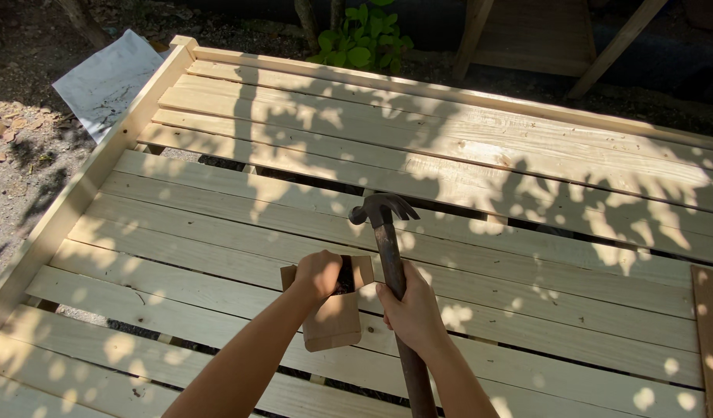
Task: The person hammers nails into a slatted wooden frame outdoors, taking nails one at a time from an open cardboard box of nails and driving them into the wood slats with a claw hammer. They reposition along the frame between nails and at the end gather the nail box and hammer together on the frame.
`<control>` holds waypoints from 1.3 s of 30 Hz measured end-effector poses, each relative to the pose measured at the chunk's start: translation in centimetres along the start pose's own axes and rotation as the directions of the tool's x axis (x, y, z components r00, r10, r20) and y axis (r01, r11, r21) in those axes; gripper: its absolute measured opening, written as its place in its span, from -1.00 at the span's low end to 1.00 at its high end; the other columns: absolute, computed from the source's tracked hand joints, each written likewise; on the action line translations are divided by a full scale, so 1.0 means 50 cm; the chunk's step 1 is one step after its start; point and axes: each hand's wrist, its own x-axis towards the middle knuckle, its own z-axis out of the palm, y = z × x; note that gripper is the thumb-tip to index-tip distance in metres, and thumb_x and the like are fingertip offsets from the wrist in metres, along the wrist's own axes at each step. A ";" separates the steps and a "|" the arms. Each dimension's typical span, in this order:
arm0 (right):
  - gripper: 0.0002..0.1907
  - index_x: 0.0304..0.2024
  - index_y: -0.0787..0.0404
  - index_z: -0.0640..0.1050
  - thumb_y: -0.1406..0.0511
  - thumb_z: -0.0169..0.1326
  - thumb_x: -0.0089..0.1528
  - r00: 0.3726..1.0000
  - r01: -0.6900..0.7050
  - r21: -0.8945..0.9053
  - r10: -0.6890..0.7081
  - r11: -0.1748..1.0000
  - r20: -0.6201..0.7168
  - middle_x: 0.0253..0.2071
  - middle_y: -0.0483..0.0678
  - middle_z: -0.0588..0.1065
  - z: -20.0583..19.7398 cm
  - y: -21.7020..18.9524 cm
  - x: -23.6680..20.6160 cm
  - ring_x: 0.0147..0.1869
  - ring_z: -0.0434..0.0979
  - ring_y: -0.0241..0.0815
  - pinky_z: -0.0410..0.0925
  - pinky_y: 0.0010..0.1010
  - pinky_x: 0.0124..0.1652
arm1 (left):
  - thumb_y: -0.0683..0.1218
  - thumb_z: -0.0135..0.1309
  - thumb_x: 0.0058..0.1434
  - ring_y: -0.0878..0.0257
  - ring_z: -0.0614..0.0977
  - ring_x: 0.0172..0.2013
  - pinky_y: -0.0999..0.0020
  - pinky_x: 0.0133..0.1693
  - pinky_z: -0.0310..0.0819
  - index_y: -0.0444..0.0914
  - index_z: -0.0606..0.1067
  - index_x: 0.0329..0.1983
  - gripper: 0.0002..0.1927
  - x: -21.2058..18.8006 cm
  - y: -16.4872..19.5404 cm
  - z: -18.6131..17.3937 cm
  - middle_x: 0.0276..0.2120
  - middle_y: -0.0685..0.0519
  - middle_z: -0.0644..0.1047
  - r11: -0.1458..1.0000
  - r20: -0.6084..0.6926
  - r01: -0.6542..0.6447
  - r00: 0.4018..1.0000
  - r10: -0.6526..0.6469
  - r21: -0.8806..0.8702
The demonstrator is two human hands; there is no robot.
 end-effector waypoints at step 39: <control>-0.77 -0.04 0.14 0.36 0.35 0.05 0.26 0.994 -0.046 -0.215 0.023 0.976 -0.108 -0.48 -0.05 0.41 -0.305 -0.196 0.098 -0.59 0.43 -0.29 0.38 -0.38 -0.57 | -0.29 0.05 0.18 0.27 0.75 -0.46 0.37 -0.48 0.58 -0.37 0.57 -0.44 -0.89 0.211 0.313 -0.240 -0.52 -0.02 0.64 0.299 -0.170 -0.137 0.982 -0.088 -0.944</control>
